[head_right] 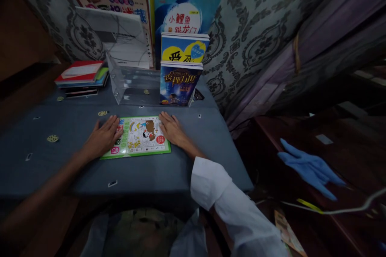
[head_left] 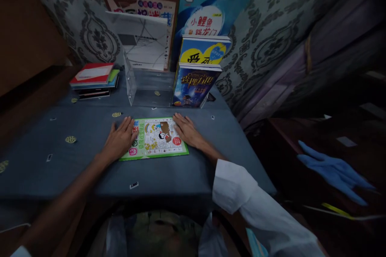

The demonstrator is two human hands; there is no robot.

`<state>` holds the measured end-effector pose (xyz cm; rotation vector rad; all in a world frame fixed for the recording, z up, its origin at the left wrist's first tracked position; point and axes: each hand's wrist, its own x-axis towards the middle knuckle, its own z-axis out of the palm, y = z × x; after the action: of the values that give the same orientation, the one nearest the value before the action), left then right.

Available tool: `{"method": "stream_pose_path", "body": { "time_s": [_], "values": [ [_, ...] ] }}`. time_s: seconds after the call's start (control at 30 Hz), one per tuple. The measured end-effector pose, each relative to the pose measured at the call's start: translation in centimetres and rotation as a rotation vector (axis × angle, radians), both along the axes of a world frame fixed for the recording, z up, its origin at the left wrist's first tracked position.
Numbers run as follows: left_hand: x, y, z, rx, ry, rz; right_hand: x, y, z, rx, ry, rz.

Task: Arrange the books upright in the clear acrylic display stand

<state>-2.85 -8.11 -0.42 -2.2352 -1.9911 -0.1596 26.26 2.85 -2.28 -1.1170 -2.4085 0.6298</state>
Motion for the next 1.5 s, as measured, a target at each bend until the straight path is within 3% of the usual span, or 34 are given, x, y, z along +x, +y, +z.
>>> {"method": "stream_pose_path", "body": {
  "time_s": [0.17, 0.33, 0.53, 0.73, 0.93, 1.07, 1.23, 1.37, 1.5],
  "values": [
    [0.3, 1.3, -0.8, -0.113, 0.032, -0.084, -0.1, 0.5, 0.1, -0.036, 0.017, -0.002],
    [2.9, 3.6, -1.5, -0.156, -0.033, -0.271, 0.1, 1.1, 0.0, -0.07, 0.062, 0.007],
    [7.5, 5.6, -0.2, -0.213, -0.041, -0.513, 0.5, 1.9, 0.6, -0.15, 0.115, 0.013],
    [10.9, 4.2, 1.5, -0.23, -0.099, -0.777, 0.7, 2.4, 0.5, -0.118, 0.103, 0.013],
    [11.5, 1.9, 0.6, -0.242, -0.124, -0.937, 0.8, 2.6, -1.0, -0.024, -0.003, 0.008],
    [12.0, 0.6, 0.0, -0.222, -0.115, -0.893, 1.1, 2.2, -1.9, 0.028, -0.006, 0.027],
    [11.8, -1.6, 0.5, -0.166, -0.133, -0.689, 1.2, 1.4, -1.9, 0.029, 0.022, 0.027],
    [9.6, -3.6, 1.2, -0.117, -0.175, -0.489, 1.2, 1.2, -1.6, 0.027, 0.03, 0.037],
    [6.3, -5.8, 1.3, -0.11, -0.148, -0.389, 1.1, 1.1, -1.3, 0.035, 0.028, 0.033]
  ]
}}
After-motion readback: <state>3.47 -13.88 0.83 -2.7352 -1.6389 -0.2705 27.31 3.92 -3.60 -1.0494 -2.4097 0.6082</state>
